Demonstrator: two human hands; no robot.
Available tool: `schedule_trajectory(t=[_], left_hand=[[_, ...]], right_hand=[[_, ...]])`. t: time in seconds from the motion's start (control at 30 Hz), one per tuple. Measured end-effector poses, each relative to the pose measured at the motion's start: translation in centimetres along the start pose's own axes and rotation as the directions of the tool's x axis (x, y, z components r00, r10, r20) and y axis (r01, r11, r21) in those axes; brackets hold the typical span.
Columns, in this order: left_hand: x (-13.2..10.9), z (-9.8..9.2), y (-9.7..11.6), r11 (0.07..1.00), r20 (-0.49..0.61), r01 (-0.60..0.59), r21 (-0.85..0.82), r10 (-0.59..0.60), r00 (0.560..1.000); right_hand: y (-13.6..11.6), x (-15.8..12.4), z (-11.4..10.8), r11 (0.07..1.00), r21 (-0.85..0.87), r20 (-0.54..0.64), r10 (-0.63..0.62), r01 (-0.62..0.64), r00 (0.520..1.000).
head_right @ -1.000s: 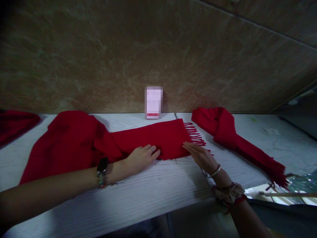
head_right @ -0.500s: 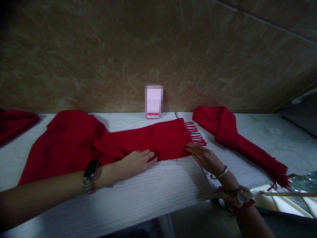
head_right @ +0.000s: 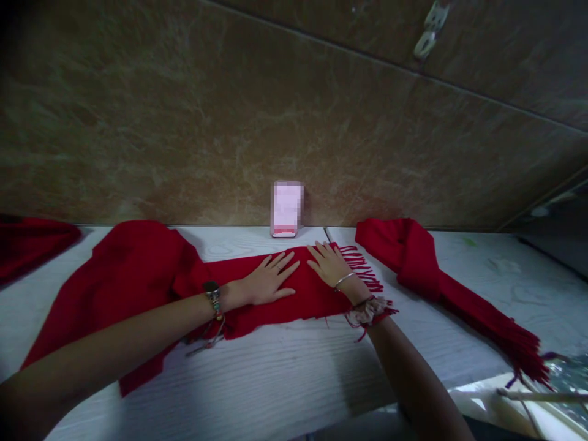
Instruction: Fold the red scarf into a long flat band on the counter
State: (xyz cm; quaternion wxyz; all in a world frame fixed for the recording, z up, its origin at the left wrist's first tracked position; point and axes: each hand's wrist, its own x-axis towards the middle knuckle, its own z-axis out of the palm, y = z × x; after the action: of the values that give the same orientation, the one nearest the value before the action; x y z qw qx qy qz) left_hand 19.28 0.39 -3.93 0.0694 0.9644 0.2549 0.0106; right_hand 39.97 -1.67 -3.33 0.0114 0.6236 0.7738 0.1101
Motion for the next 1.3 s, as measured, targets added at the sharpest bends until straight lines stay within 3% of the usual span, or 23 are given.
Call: schedule_trajectory(t=[0.1, 0.23, 0.33, 0.43, 0.5, 0.6, 0.7, 0.8, 0.9, 0.97, 1.03, 1.13, 1.3], left_hand=[[-0.2, 0.2, -0.2, 1.000, -0.002, -0.009, -0.023, 0.009, 1.000], [-0.2, 0.2, -0.2, 0.999, -0.017, -0.017, -0.029, 0.017, 1.000], [-0.2, 0.2, -0.2, 0.999, -0.022, -0.017, -0.035, 0.016, 1.000], [-0.3, 0.0, -0.1, 0.999, -0.009, -0.011, -0.045, 0.011, 1.000], [-0.5, -0.2, 0.0, 0.999, 0.002, -0.006, -0.045, 0.006, 1.000], [-0.6, -0.4, 0.1, 0.999, -0.003, -0.008, -0.041, 0.008, 1.000], [-0.7, -0.4, 0.1, 0.999, -0.007, -0.005, -0.044, 0.004, 1.000], [-0.7, -0.5, 0.0, 0.999, 0.012, -0.005, -0.049, 0.006, 1.000], [-0.9, -0.6, -0.2, 0.999, -0.002, -0.019, -0.032, 0.019, 1.000], [-1.2, -0.8, -0.4, 1.000, -0.022, -0.014, -0.013, 0.013, 1.000], [-1.7, -0.9, -0.8, 1.000, -0.019, 0.006, -0.004, -0.006, 1.000], [-2.4, -0.8, -1.2, 0.999, 0.029, 0.033, -0.007, -0.033, 0.999], [-3.1, -0.5, -1.5, 0.999, 0.023, 0.043, -0.021, -0.043, 0.999]], right_hand=[[1.3, -0.2, 2.0, 0.993, -0.084, 0.049, 0.090, -0.086, 0.995], [4.1, -0.7, 2.9, 0.972, -0.122, 0.076, 0.213, -0.203, 0.974], [5.2, -0.4, 3.0, 0.954, -0.105, -0.042, 0.277, -0.280, 0.960], [5.1, 0.1, 3.7, 0.979, -0.031, -0.181, 0.194, -0.202, 0.964], [5.1, 0.2, 4.5, 0.988, 0.007, -0.201, 0.154, -0.155, 0.968], [5.8, 0.0, 5.5, 0.970, 0.024, -0.172, 0.243, -0.242, 0.955], [6.6, -0.3, 5.1, 0.941, 0.007, -0.162, 0.334, -0.337, 0.929], [6.0, 0.0, 2.8, 0.929, -0.023, -0.214, 0.357, -0.370, 0.909], [3.6, 0.9, 0.6, 0.965, 0.009, -0.258, 0.257, -0.264, 0.931], [1.6, 1.2, 0.2, 0.994, 0.069, -0.198, 0.103, -0.091, 0.975], [0.0, 1.0, 0.9, 0.994, 0.112, -0.126, 0.021, -0.007, 0.992], [-0.3, -0.1, 2.8, 0.994, 0.107, -0.054, 0.026, -0.021, 0.998], [2.4, -1.3, 4.1, 0.996, 0.028, -0.043, 0.082, -0.081, 0.996]])
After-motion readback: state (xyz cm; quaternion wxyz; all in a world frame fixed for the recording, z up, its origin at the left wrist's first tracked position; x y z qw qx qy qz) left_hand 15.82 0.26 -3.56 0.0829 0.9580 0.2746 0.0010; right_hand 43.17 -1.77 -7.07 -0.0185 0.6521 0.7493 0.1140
